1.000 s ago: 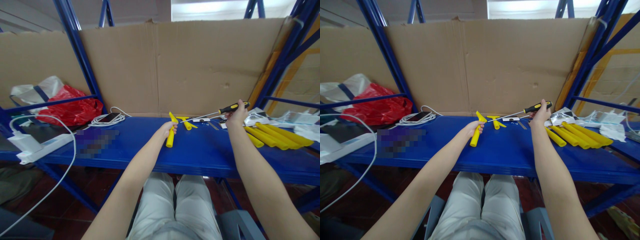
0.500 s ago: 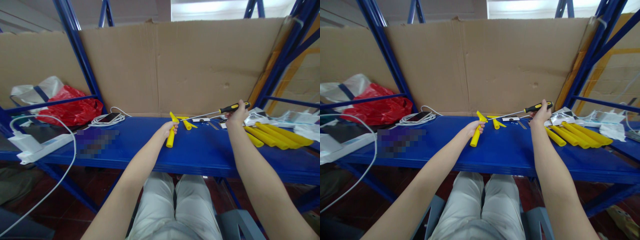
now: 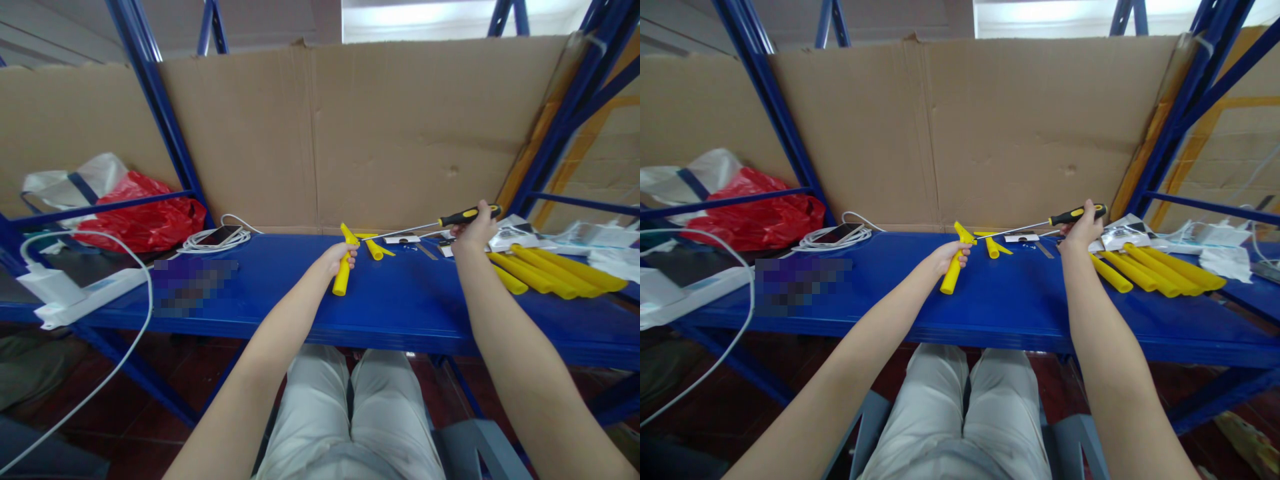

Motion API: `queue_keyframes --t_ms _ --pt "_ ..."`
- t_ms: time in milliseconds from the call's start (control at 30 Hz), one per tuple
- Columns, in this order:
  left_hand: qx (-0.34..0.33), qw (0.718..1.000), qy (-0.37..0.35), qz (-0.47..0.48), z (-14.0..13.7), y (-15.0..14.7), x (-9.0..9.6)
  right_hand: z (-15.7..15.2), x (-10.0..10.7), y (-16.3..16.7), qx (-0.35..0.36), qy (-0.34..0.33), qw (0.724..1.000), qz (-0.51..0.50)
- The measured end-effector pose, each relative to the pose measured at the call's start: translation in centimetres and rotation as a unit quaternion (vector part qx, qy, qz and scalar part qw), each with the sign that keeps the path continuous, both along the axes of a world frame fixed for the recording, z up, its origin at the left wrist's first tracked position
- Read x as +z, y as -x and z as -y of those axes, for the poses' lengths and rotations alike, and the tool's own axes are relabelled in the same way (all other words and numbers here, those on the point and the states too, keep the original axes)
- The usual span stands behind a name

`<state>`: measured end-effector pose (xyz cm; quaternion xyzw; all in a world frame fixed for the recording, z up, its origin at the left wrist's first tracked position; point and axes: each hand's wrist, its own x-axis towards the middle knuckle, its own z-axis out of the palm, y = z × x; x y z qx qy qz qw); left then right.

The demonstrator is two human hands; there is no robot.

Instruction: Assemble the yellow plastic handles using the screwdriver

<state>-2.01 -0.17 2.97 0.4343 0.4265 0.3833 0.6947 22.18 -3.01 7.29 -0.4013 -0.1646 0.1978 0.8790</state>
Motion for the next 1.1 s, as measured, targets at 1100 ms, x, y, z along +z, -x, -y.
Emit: queue_keyframes --t_ms 1100 --pt "0.009 1.000 0.001 -0.003 0.21 0.14 0.18 -0.17 -0.16 0.00 0.048 0.035 0.998 0.001"
